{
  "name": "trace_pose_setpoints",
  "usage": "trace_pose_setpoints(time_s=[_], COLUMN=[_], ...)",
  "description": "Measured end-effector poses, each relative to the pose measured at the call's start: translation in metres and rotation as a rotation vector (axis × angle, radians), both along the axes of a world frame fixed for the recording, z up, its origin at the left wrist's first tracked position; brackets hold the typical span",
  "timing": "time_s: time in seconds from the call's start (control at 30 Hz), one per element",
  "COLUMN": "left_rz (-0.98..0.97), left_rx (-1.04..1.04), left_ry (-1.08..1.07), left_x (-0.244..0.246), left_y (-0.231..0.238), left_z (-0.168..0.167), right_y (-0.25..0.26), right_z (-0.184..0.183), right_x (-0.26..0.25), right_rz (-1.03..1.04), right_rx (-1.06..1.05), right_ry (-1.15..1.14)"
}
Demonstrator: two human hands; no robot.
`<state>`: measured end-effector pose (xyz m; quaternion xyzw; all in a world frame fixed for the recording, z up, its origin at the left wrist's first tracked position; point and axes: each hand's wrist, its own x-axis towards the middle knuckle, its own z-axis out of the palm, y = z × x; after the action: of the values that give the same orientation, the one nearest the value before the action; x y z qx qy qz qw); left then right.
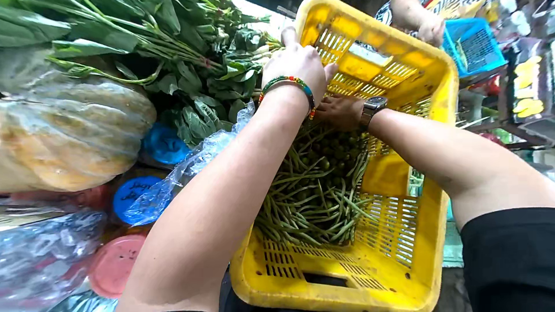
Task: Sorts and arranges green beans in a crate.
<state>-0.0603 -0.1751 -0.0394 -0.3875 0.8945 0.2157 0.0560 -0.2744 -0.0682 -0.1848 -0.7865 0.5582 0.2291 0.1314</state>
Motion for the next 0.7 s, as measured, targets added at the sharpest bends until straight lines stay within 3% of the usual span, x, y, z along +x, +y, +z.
trace_pose_setpoints(time_s=[0.17, 0.4, 0.7], left_rz=[0.004, 0.000, -0.007], left_rx=[-0.009, -0.008, -0.043], left_ry=[-0.019, -0.004, 0.026], left_x=[0.000, 0.001, 0.001], left_y=[0.002, 0.004, 0.003], left_z=[0.002, 0.003, -0.001], right_y=[0.002, 0.032, 0.109], right_z=[0.003, 0.072, 0.194], right_x=[-0.005, 0.010, 0.025], right_rz=[0.041, -0.155, -0.637], right_rx=[-0.050, 0.030, -0.680], right_ry=[0.027, 0.040, -0.461])
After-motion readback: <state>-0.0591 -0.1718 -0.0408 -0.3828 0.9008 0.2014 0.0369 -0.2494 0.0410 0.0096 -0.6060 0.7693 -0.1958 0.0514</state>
